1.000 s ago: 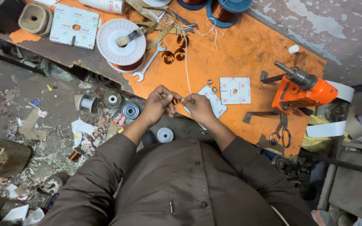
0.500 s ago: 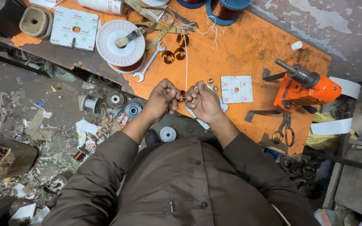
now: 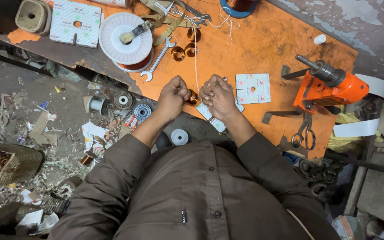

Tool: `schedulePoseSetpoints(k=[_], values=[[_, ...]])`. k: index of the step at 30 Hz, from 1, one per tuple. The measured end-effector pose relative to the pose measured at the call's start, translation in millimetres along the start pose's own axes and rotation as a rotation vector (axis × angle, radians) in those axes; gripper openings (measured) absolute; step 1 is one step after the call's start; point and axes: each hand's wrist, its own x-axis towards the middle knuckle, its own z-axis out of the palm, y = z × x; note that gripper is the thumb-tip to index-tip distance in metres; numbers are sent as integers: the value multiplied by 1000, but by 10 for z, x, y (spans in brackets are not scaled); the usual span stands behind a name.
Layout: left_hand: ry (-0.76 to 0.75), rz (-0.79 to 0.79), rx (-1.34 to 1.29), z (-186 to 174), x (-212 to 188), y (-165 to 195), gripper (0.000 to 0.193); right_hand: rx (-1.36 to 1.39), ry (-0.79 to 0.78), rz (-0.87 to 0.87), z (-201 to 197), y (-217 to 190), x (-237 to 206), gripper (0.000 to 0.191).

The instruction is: The person operates a hand-cranked grinding machine to smooth a small white component. They then use scissors to cut a piece of white string and thread it through a small copper-colored component. Finally, they place the white component onto the spindle of the grinding machine.

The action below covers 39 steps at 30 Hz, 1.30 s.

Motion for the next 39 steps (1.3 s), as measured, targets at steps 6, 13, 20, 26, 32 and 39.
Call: schedulePoseSetpoints(k=[6, 13, 20, 26, 32, 39], values=[[170, -235, -107, -57, 31, 127, 12, -184, -11, -36, 19, 56, 3, 36], [303, -163, -207, -75, -2, 15, 6, -269, 3, -9, 50, 200, -54, 35], [237, 85, 227, 2, -222, 15, 7, -243, 49, -20, 109, 231, -60, 35], [215, 397, 679, -52, -274, -67, 8, -264, 59, 21, 129, 281, -58, 36], [170, 401, 835, -98, -269, -145, 10, -513, 2, -112, 161, 295, -16, 29], [167, 369, 853, -118, -247, -71, 9, -1566, 40, -488, 238, 177, -62, 60]])
